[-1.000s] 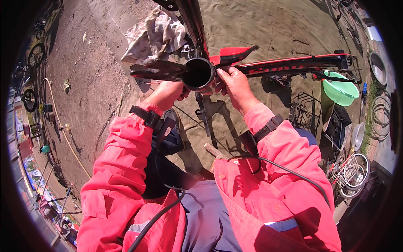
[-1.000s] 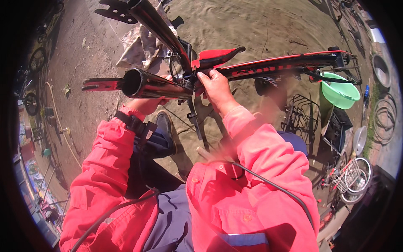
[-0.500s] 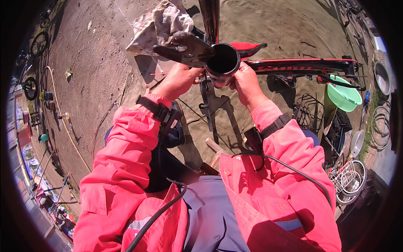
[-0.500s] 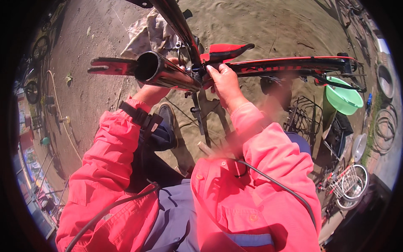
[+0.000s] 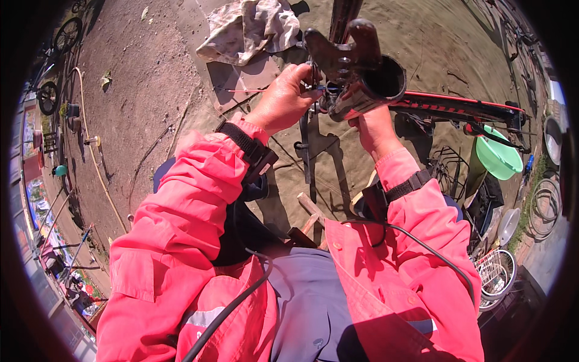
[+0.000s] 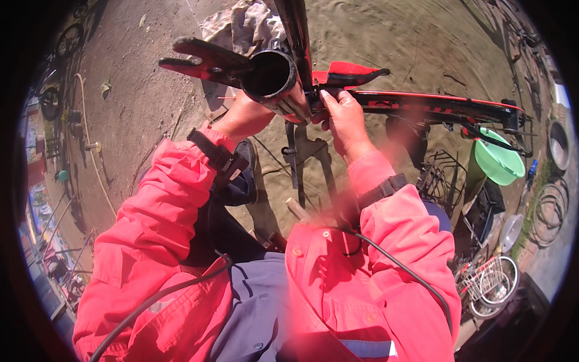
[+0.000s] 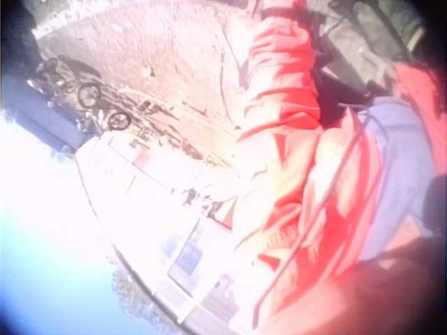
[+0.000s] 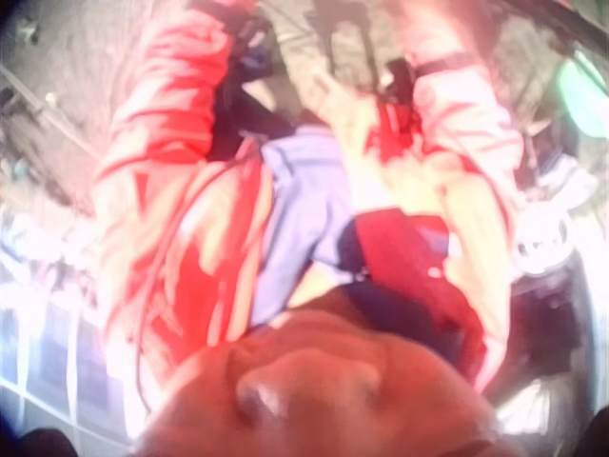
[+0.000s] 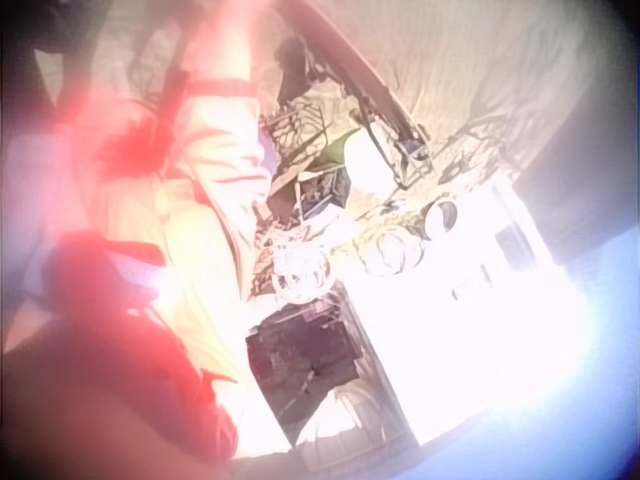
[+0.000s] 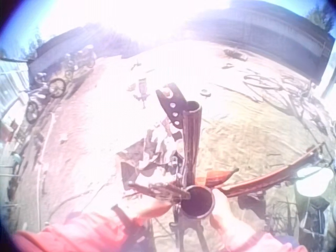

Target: The person installs a red bicycle saddle onto the seat post of a black and red bicycle frame, then picks up a rear wheel and positions it near the rear dropouts.

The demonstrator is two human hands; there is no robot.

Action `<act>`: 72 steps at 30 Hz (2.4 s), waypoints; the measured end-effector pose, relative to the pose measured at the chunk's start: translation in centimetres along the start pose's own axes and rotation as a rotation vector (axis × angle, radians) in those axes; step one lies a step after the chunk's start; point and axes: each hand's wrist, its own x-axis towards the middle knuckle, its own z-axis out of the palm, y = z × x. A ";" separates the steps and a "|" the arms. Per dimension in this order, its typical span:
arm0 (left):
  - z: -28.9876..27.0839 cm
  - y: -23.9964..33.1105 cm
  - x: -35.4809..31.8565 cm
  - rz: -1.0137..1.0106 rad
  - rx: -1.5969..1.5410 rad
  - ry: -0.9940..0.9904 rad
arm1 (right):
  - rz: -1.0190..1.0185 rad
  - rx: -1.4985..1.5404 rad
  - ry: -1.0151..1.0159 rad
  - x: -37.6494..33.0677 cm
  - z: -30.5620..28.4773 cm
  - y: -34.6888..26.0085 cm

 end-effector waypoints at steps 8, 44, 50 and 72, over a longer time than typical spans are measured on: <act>-0.9 3.0 -0.6 -0.275 0.027 -0.008 | 0.041 -0.005 -0.003 0.4 -0.1 0.1; -1.9 5.1 -2.0 -0.313 -0.430 -0.191 | 0.024 0.045 0.106 0.8 0.7 0.9; -2.4 4.2 -2.6 -0.711 -0.819 -0.086 | 0.017 0.078 0.083 0.7 0.6 0.9; -3.3 4.3 -1.5 -0.364 -0.300 -0.325 | 0.054 0.017 0.061 0.6 0.3 0.7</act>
